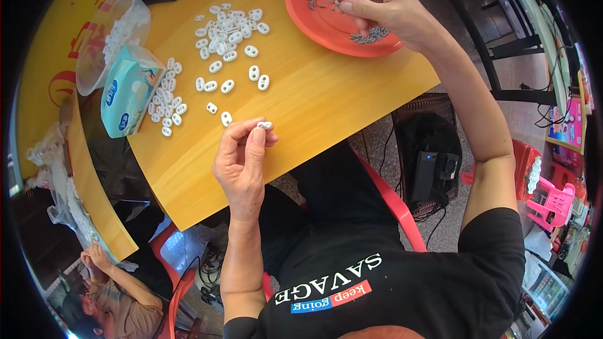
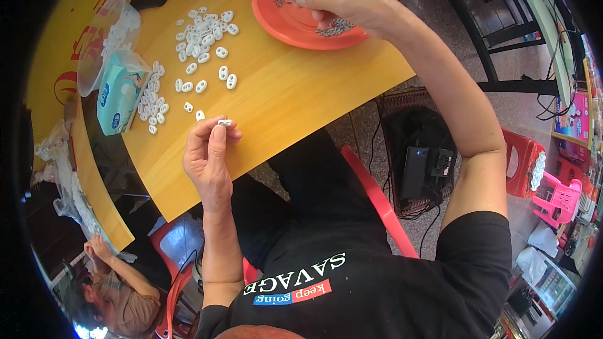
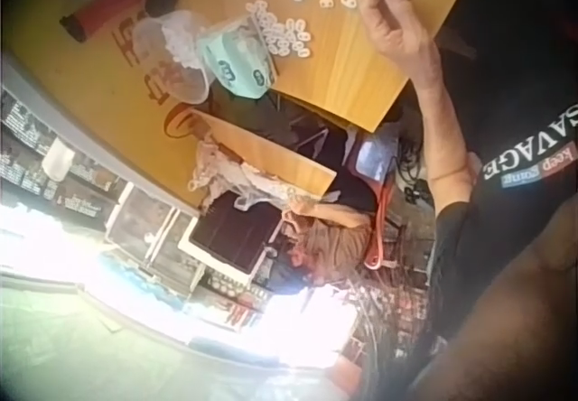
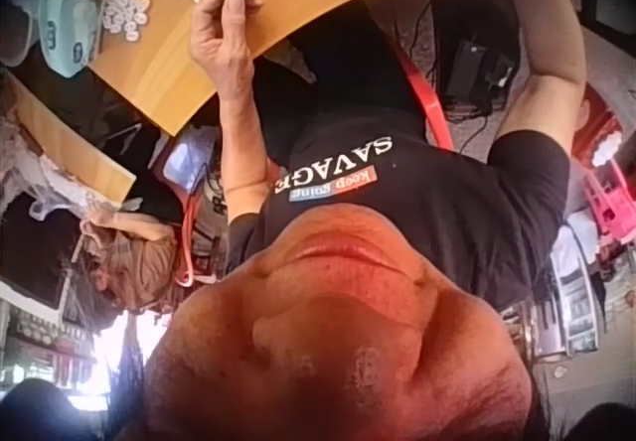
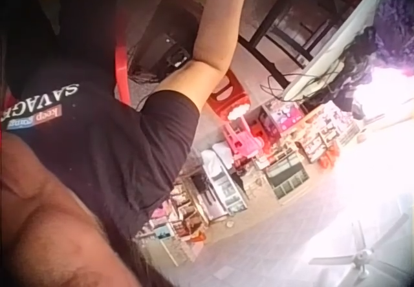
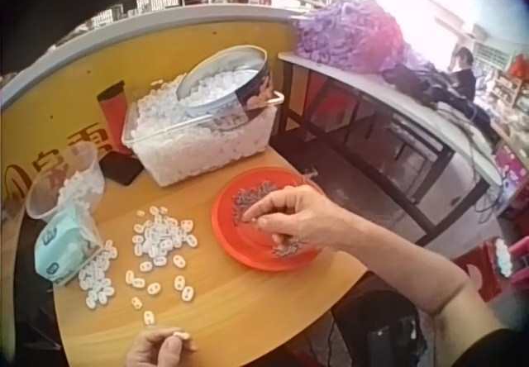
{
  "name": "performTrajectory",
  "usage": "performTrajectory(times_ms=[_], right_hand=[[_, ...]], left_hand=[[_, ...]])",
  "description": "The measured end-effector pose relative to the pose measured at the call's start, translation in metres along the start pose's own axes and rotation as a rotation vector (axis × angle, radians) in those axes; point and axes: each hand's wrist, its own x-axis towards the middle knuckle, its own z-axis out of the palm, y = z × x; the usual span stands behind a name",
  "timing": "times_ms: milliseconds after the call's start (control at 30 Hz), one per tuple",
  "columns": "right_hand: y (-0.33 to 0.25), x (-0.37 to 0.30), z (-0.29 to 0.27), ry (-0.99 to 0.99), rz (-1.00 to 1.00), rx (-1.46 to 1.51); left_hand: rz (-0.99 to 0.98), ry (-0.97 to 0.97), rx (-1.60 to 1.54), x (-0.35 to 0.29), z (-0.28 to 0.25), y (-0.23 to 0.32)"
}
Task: Manually attaching metal split rings to small white plastic components.
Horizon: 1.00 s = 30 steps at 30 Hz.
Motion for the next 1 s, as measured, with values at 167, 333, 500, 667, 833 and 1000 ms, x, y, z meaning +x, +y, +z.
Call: performTrajectory(times_ms=[167, 333, 500, 667, 833, 1000], right_hand=[[-0.005, -0.004, 0.003, -0.007, 0.051, 0.163], [-0.007, -0.005, 0.004, 0.029, 0.068, 0.223], [0.001, -0.006, 0.001, 0.023, 0.051, 0.19], [0.001, -0.007, -0.001, -0.002, 0.032, 0.224], [0.002, -0.009, -0.002, -0.001, 0.051, 0.194], [0.005, -0.01, 0.0, -0.014, 0.066, 0.217]], left_hand=[[0.002, 0.017, 0.015, -0.001, 0.002, 0.0], [0.0, 0.02, 0.034, -0.001, 0.003, 0.001], [-0.023, 0.024, 0.068, 0.001, 0.008, 0.005], [0.018, 0.011, 0.36, 0.013, 0.012, 0.01], [0.083, -0.028, 0.62, 0.036, 0.021, 0.013], [0.109, -0.085, 0.832, 0.05, 0.024, 0.021]])
